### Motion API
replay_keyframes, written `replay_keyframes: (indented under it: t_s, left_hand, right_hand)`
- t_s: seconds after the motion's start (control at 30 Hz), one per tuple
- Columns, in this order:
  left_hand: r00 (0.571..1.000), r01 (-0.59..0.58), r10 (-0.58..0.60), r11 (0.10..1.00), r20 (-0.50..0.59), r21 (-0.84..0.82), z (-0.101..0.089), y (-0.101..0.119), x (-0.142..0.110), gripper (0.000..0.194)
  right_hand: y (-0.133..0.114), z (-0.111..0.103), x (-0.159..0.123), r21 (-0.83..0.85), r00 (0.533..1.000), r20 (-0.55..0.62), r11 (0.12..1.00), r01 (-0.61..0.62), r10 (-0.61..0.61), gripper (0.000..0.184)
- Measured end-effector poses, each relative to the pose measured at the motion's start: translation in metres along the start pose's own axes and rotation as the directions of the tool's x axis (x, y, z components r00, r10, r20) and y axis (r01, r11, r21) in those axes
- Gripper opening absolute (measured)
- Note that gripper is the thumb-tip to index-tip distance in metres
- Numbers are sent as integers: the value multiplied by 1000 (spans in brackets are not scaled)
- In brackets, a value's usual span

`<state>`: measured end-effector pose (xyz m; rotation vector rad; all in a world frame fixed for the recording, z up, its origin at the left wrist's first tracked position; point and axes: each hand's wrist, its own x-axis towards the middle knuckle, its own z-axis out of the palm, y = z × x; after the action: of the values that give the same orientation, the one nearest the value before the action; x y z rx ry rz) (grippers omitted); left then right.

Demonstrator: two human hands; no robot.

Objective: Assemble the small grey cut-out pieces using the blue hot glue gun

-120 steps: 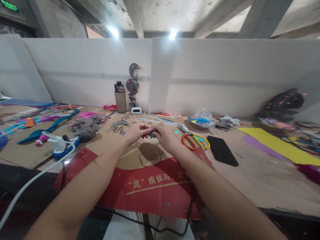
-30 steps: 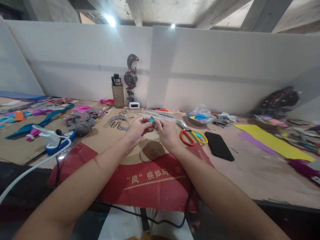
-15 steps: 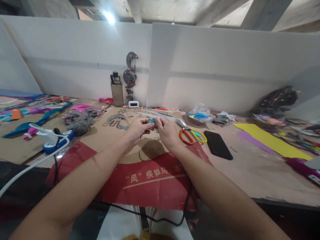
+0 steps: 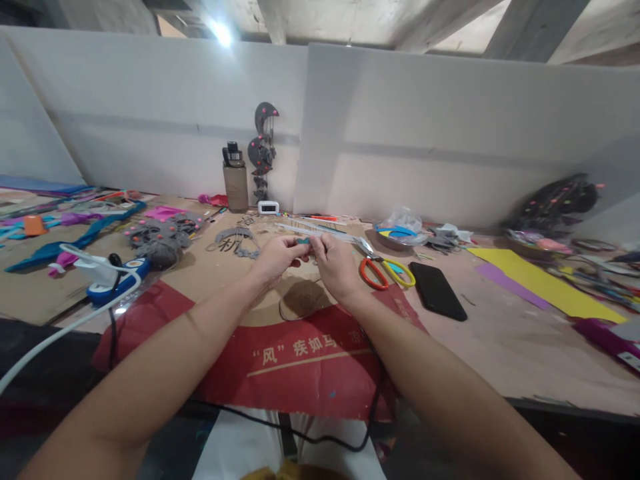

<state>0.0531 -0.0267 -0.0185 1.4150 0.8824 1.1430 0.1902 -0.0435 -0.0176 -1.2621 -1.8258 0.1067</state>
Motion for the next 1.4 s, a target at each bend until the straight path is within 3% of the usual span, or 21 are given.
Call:
replay_keyframes:
  t_s: [0.17,0.27,0.5,0.97,1.4]
  left_hand:
    - [999,14,-13,1000,-36,28,1,-4,2,11]
    - [998,18,-18,1000,-63,2,0,-7,5,10]
    - [992,-21,9,996,-128,-90,-4,-4,5,17]
    - [998,57,-50,970,34,-238,-11,4,3,21]
    - [999,-18,16,998,-35,-57,-11,1,2,19]
  right_hand:
    - [2,4,1,236,999,39,971,-31,23,49]
    - [2,5,1,259,999,21,965,-42,38,49]
    - [4,9,1,323,1000,2,946,12,-13,20]
    - [5,4,8,461,983,54,869,-178,173,17]
    - [0,3,7,398,983,61,899,-181,171,13]
